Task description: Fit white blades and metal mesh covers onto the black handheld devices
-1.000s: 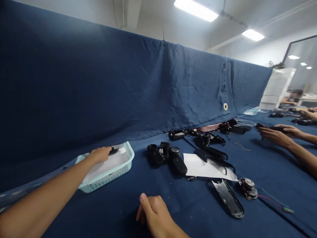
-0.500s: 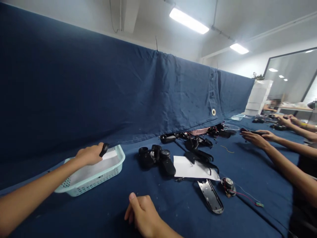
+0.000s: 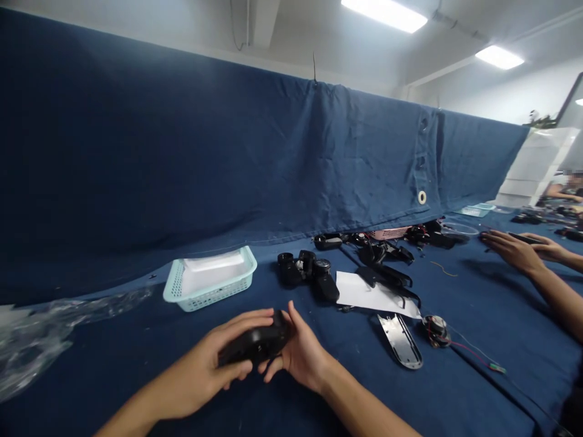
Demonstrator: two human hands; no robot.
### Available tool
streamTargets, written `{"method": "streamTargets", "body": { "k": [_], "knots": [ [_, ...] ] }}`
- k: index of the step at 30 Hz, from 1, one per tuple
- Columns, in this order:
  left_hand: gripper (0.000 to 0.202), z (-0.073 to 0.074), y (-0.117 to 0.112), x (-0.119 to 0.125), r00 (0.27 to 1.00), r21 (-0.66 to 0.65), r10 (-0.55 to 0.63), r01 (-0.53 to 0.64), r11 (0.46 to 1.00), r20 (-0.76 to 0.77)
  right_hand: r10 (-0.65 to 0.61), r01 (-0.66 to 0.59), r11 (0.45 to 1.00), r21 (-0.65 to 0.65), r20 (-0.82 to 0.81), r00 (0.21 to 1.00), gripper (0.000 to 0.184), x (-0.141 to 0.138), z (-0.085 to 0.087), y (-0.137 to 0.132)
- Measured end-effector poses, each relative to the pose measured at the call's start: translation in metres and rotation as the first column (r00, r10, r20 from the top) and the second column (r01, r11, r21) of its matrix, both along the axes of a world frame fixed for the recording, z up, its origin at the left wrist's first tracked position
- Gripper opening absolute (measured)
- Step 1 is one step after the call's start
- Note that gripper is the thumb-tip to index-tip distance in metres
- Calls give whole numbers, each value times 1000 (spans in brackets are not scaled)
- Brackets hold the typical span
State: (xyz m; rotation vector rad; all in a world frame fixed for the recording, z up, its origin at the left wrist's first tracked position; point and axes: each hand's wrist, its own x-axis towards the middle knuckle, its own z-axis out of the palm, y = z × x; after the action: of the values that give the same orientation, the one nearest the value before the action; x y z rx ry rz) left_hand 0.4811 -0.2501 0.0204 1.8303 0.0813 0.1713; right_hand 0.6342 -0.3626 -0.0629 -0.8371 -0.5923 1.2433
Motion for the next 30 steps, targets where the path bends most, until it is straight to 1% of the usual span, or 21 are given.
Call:
{"method": "streamTargets", "body": {
  "k": [2,3,5,6,8,9,10,11,13,15,19,22,24,27,28,30],
  "knots": [
    [43,-15,-5,0,993,-69,104,-100,993,60,-141,140,990,35,18,990,49,4,0,-2],
    [48,-24,-6,1,985,-137,155,-144,980,77,-219,217,974,60,28,975,42,6,0,-3],
    [69,-42,-6,2,971,-318,227,-193,928,72,-355,347,931,112,63,933,34,9,-1,-3],
    [77,-52,-5,2,967,-424,250,-204,883,56,-400,387,912,133,92,912,33,9,-1,-3],
    [85,-69,-2,3,955,-585,296,-234,776,10,-444,420,893,163,167,880,38,6,-2,-4],
    [84,-75,0,3,946,-625,325,-260,736,-10,-450,419,891,175,211,868,42,4,-2,-5],
    [83,-81,2,2,932,-637,361,-290,715,-20,-447,410,893,187,257,857,47,1,-3,-5],
    [81,-85,5,1,921,-629,389,-315,711,-22,-441,397,896,199,301,846,51,-2,-3,-6],
    [75,-90,11,-3,912,-594,410,-336,731,-12,-417,361,908,213,381,825,58,-6,-2,-8],
    [70,-91,15,-8,916,-590,400,-323,740,1,-377,314,926,211,450,810,62,-9,-2,-9],
    [60,-91,19,-14,931,-665,365,-265,699,13,-309,245,951,189,547,778,64,-10,-2,-11],
    [59,-93,23,-13,956,-718,294,-209,664,-6,-316,264,948,176,589,744,69,-11,-5,-12],
    [60,-95,27,-12,961,-738,277,-199,644,-17,-321,288,944,159,634,704,69,-11,-7,-13],
    [59,-97,29,-9,955,-758,297,-206,619,-16,-317,288,944,163,692,649,64,-10,-6,-14],
    [58,-97,30,-9,951,-767,309,-210,607,-16,-321,281,943,178,709,628,59,-9,-4,-14],
    [58,-97,30,-9,942,-782,336,-224,581,-21,-340,286,935,207,751,566,38,-6,0,-14]
  ]
}}
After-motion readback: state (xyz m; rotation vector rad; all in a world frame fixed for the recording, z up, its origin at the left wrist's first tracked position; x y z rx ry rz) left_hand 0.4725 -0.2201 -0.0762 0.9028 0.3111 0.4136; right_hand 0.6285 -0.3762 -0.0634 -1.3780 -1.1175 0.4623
